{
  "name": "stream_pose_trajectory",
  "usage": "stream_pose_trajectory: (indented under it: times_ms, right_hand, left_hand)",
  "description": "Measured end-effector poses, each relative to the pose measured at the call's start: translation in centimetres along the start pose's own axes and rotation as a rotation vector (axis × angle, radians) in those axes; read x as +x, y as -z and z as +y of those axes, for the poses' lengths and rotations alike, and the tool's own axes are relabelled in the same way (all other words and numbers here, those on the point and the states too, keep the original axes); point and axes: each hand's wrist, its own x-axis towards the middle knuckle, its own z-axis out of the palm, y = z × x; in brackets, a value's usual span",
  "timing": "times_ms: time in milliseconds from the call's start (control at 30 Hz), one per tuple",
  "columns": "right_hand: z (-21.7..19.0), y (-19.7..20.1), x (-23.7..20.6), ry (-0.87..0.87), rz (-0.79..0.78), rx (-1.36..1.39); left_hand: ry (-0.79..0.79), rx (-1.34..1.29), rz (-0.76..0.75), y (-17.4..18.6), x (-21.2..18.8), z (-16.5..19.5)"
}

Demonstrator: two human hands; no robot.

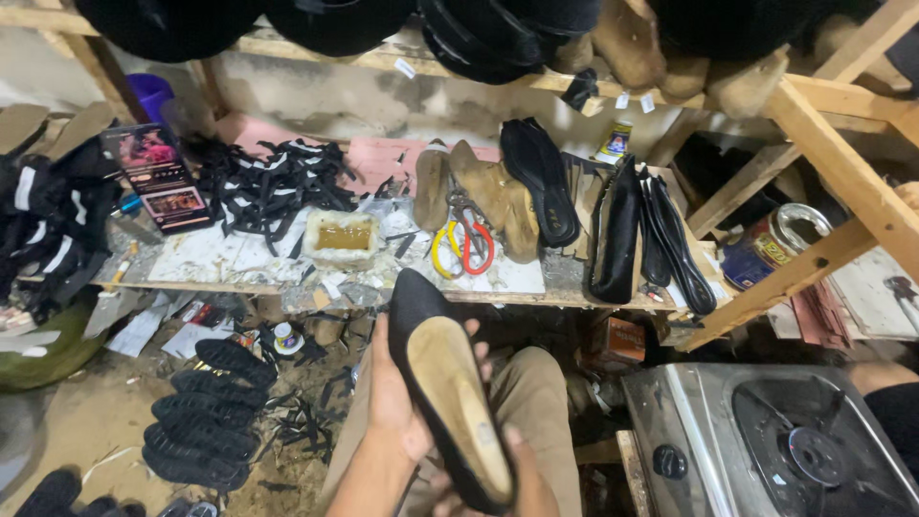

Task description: The person trims excess material from the edge of a black shoe upper with a knife, then attaches and presses a small black decorative bow onto the toe of the shoe. They then handle tan shoe soles, trim and fit them, and place finished shoes on the shelf.

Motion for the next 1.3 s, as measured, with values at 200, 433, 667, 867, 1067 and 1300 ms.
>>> stream_pose_trajectory:
  times_ms: [200, 433, 667, 867, 1067, 1300]
  right_hand:
    - [-3.9, -1.0, 0.9, 0.049, -0.021, 0.172]
    - [-13.4, -4.4, 1.2, 0.307, 0.103, -0.52]
    - [-18.1, -3.3, 3.0, 0.646, -0.085, -0.943]
    - [-18.9, -3.5, 3.6, 0.696, -0.023, -1.004]
    - [-19.3, -2.7, 3.6, 0.716, 0.011, -0.849]
    - [-17.0, -2.7, 1.5, 0.384, -0.009, -0.339]
  left_hand:
    - [-0.179, 0.046, 0.294, 3.1, 1.4, 0.8]
    - [-0.087, -0.028, 0.442, 2.5, 1.4, -0.7]
    - [-0.004, -0.037, 0.397, 3.0, 1.2, -2.6]
    - [0.01, 0.023, 0.295, 2.6, -0.2, -3.5]
    - [0.005, -0.05, 0.317, 0.3, -1.8, -3.6]
    - [-0.171, 0.013, 0.388, -2.5, -1.9, -1.5]
